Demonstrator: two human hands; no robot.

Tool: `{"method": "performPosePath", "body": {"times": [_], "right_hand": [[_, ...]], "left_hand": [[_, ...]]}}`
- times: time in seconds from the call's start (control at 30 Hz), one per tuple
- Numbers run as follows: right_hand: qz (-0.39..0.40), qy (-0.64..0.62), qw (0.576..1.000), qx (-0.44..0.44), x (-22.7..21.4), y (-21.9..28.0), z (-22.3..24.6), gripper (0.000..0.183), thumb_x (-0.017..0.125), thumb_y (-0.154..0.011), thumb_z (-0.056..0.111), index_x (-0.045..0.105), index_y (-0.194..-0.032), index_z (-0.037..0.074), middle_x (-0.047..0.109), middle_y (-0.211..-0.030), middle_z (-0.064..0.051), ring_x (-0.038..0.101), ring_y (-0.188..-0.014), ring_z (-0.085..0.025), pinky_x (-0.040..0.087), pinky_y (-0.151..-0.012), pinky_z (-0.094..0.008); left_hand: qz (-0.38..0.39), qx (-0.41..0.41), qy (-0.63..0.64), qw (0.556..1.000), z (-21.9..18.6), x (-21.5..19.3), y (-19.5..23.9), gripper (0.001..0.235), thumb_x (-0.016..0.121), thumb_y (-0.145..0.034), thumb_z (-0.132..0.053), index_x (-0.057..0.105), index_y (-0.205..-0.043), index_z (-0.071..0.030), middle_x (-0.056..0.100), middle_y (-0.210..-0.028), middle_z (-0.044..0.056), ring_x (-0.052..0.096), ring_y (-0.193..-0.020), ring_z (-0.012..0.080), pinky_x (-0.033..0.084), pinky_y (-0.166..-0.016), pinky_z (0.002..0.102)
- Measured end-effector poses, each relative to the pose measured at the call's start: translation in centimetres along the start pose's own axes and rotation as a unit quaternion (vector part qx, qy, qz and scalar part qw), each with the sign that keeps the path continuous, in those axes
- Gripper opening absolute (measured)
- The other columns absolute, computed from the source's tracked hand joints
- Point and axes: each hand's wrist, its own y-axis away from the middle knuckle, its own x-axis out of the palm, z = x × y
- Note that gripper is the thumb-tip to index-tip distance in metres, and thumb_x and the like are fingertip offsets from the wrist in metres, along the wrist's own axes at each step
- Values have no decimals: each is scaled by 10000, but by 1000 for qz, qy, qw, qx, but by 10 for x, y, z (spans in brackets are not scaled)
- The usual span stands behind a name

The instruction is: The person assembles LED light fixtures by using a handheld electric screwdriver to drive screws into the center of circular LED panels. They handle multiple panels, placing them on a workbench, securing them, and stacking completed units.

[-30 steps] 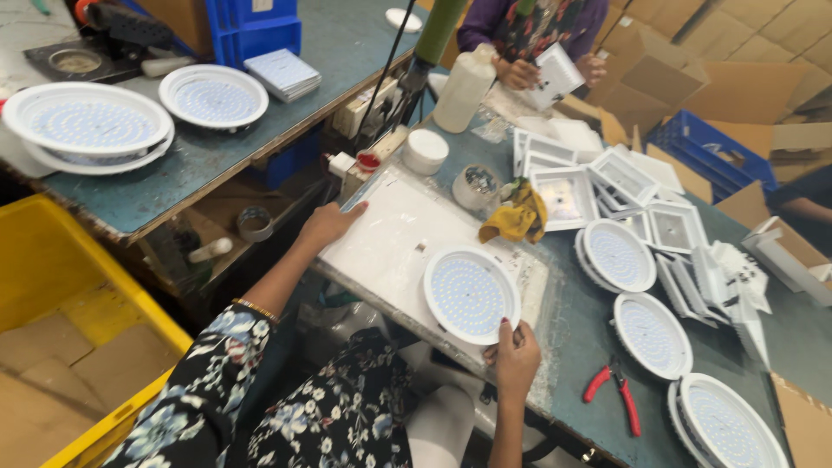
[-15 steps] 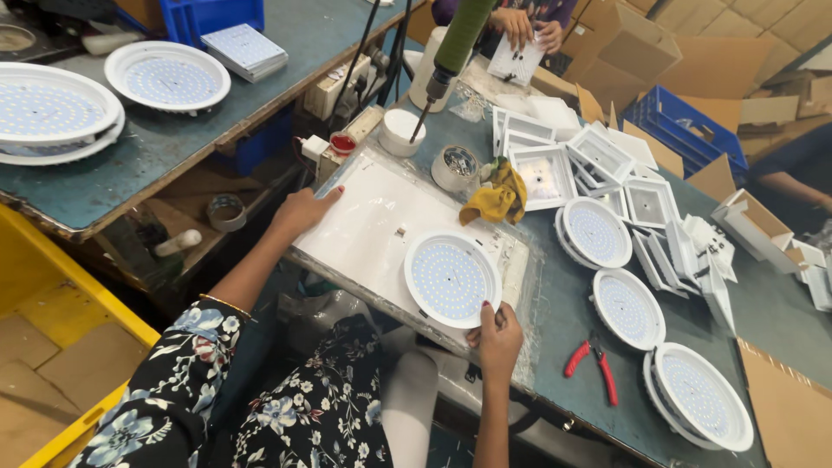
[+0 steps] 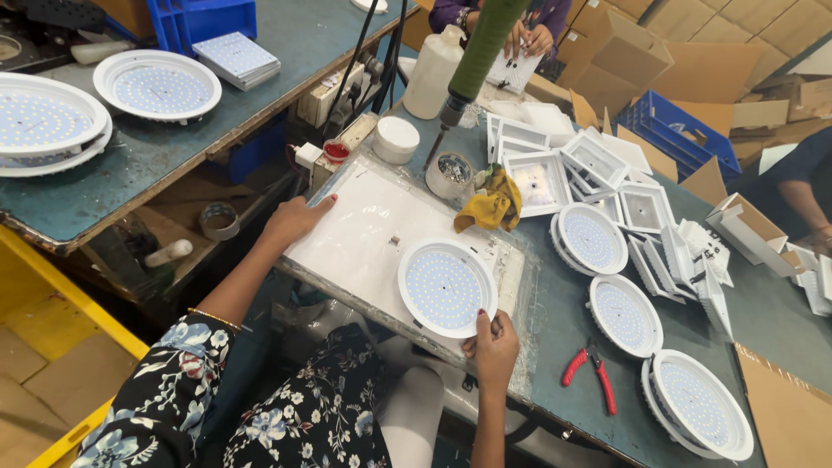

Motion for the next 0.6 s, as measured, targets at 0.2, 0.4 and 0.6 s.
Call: {"method": "performPosePath", "body": {"times": [0.2, 0.4, 0.6], "right_hand": [[6, -12, 1000, -2, -1, -2, -1, 235, 608, -984, 150, 664, -1066, -64, 635, -598, -86, 550, -436, -103, 409, -394, -246], [-4, -8, 1000, 11, 1, 1, 5, 236, 604, -979, 140, 672, -1080, -62, 632, -595, -86, 550, -439, -101, 407, -392, -246], [4, -13, 1000, 6, 1, 2, 8, 235, 599, -983, 142, 663, -1086, -59, 634, -606, -81, 547, -440, -97, 408, -395, -244]], "left_hand": [[3, 5, -7, 1000, 0, 0, -2, 1048, 503, -850, -820, 627, -1269, 132, 703, -1140, 341, 718, -1074, 420, 544, -945, 487], [12, -10, 1, 1000, -7, -5, 7, 1016, 513, -834, -805, 626, -1259, 110, 714, -1111, 311, 742, -1027, 395, 569, -902, 491], [-13, -2, 5, 1000, -15, -11, 20, 949, 567, -845, -776, 670, -1163, 113, 727, -1046, 307, 759, -964, 393, 587, -839, 483]]}}
